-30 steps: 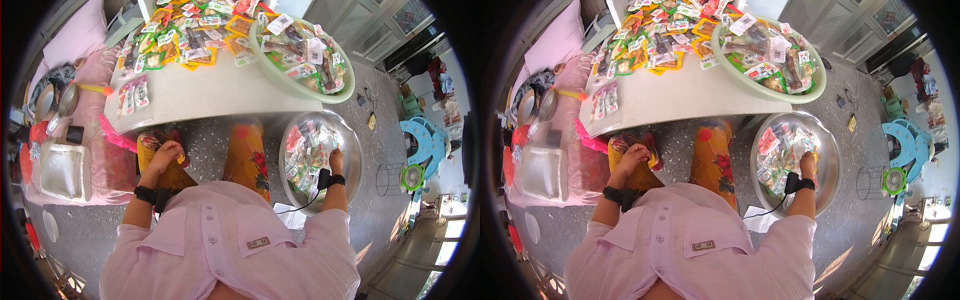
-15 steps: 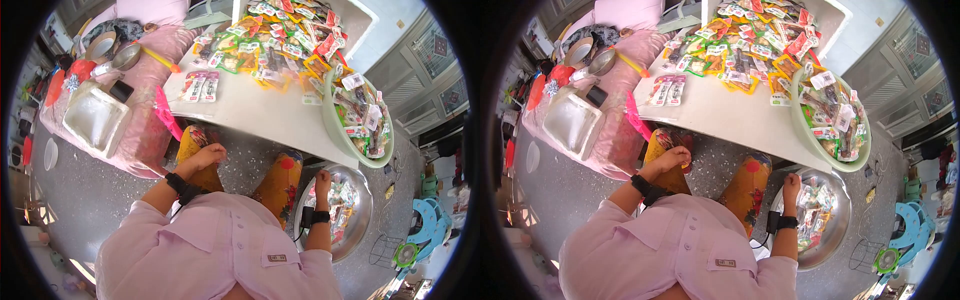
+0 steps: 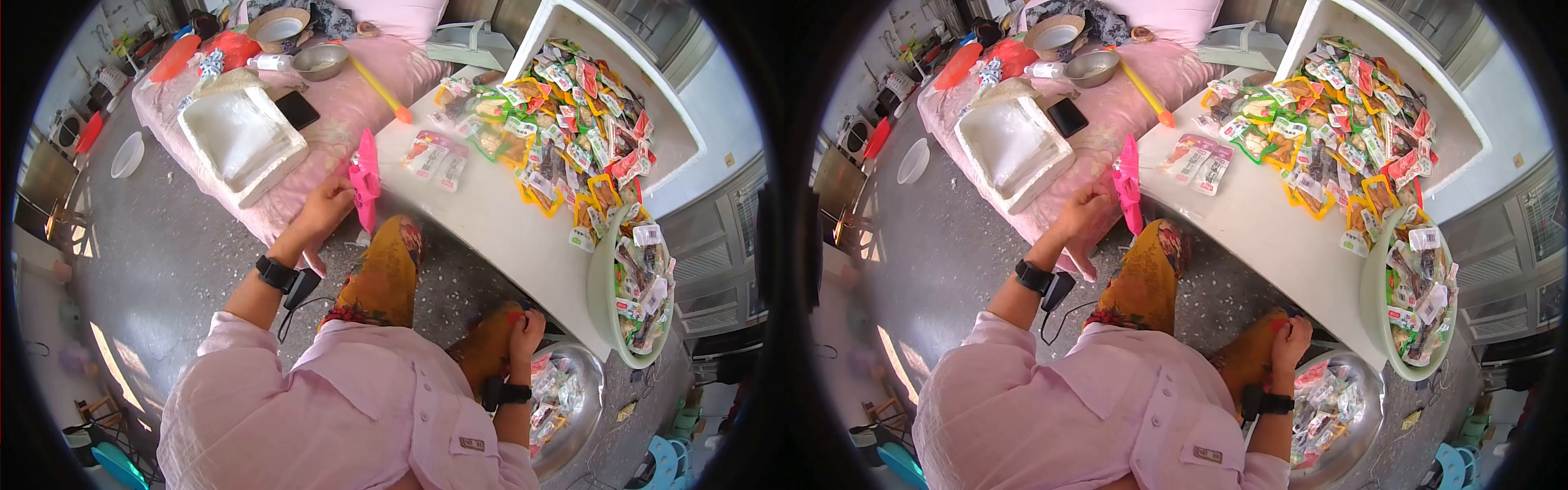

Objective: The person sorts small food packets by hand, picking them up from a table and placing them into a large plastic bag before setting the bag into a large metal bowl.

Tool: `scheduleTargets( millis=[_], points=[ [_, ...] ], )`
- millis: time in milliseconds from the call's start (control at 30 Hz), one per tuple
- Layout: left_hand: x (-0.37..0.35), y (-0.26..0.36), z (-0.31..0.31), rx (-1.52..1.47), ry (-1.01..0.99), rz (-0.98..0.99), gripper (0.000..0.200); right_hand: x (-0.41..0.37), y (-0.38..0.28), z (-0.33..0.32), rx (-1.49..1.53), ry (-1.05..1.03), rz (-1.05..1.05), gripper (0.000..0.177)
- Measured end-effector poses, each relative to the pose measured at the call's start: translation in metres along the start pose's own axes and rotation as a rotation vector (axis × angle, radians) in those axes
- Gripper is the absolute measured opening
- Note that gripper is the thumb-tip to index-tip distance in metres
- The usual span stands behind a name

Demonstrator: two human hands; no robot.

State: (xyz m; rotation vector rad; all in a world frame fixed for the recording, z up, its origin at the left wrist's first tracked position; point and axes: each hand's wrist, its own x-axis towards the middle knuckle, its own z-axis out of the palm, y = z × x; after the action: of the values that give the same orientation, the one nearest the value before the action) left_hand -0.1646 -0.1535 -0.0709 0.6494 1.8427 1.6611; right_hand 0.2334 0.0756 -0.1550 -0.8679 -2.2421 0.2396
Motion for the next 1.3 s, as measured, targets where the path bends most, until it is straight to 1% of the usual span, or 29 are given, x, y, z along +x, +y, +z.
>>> scheduleTargets(
  millis=[33, 67, 100, 133, 200, 267, 300, 333, 367, 467, 500, 600, 633, 733, 833, 933, 1033, 1133, 1167, 1233, 1267, 1300],
  points=[
    [0.009, -0.001, -0.029, 0.469, 0.178, 0.254, 0.014, 0.000, 0.002, 0.002, 0.001, -0.004, -0.005, 0.011],
    [0.014, 0.005, -0.051, 0.717, 0.378, 0.379, 0.019, -0.001, 0.004, 0.002, -0.002, -0.008, -0.008, 0.010],
    [0.022, 0.006, -0.077, 0.872, 0.524, 0.523, 0.023, -0.001, 0.004, 0.001, -0.011, -0.007, -0.003, 0.010],
    [0.030, 0.005, -0.106, 1.010, 0.617, 0.589, 0.026, -0.001, 0.002, 0.001, -0.022, -0.006, 0.002, 0.010],
    [0.044, -0.006, -0.161, 1.191, 0.781, 0.555, 0.032, -0.001, 0.002, 0.002, -0.033, -0.008, 0.018, 0.011],
    [0.050, -0.021, -0.201, 1.317, 0.826, 0.304, 0.035, -0.001, 0.004, 0.004, -0.037, -0.015, 0.044, 0.010],
    [0.056, -0.042, -0.230, 1.352, 0.717, 0.185, 0.036, -0.001, 0.003, 0.004, -0.036, -0.013, 0.051, 0.010],
    [0.054, -0.040, -0.231, 1.384, 0.607, 0.066, 0.038, 0.000, 0.002, 0.004, -0.034, -0.012, 0.057, 0.010],
    [0.052, -0.037, -0.233, 1.434, 0.421, -0.093, 0.036, 0.001, 0.000, 0.005, -0.031, -0.010, 0.064, 0.010],
    [0.057, -0.042, -0.234, 1.313, 0.491, 0.048, 0.031, 0.003, -0.004, 0.005, -0.015, -0.018, 0.084, 0.010],
    [0.058, -0.041, -0.232, 1.375, 0.487, 0.117, 0.025, 0.003, -0.004, 0.005, -0.022, -0.013, 0.077, 0.010],
    [0.061, -0.038, -0.236, 1.484, 0.481, 0.096, 0.023, 0.002, -0.002, 0.008, -0.028, -0.006, 0.067, 0.010],
    [0.060, -0.037, -0.235, 1.451, 0.580, 0.149, 0.020, 0.001, -0.001, 0.008, -0.021, -0.005, 0.070, 0.010],
    [0.053, -0.011, -0.224, 1.408, 0.675, 0.081, 0.019, 0.003, -0.001, 0.008, -0.019, -0.008, 0.075, 0.010],
    [0.048, 0.008, -0.210, 1.389, 0.701, -0.017, 0.020, 0.002, -0.002, 0.008, -0.025, 0.003, 0.065, 0.009],
    [0.045, 0.014, -0.201, 1.409, 0.620, -0.033, 0.020, 0.003, -0.003, 0.007, -0.036, 0.000, 0.062, 0.009],
    [0.045, 0.012, -0.195, 1.375, 0.679, 0.056, 0.023, 0.002, -0.002, 0.006, -0.025, -0.002, 0.082, 0.009],
    [0.047, 0.033, -0.182, 1.275, 0.832, 0.155, 0.028, 0.001, -0.003, 0.005, 0.006, 0.010, 0.095, 0.009],
    [0.047, 0.039, -0.181, 1.273, 0.870, 0.273, 0.027, 0.001, -0.003, 0.005, 0.017, 0.013, 0.096, 0.009],
    [0.051, 0.055, -0.172, 1.226, 0.872, 0.430, 0.023, 0.002, -0.004, 0.003, 0.000, 0.009, 0.079, 0.009],
    [0.051, 0.065, -0.164, 1.199, 0.876, 0.507, 0.022, 0.003, -0.005, 0.003, -0.007, 0.008, 0.066, 0.009],
    [0.047, 0.078, -0.144, 1.187, 0.857, 0.603, 0.019, 0.003, -0.005, 0.003, 0.000, 0.011, 0.064, 0.009]
  ],
)
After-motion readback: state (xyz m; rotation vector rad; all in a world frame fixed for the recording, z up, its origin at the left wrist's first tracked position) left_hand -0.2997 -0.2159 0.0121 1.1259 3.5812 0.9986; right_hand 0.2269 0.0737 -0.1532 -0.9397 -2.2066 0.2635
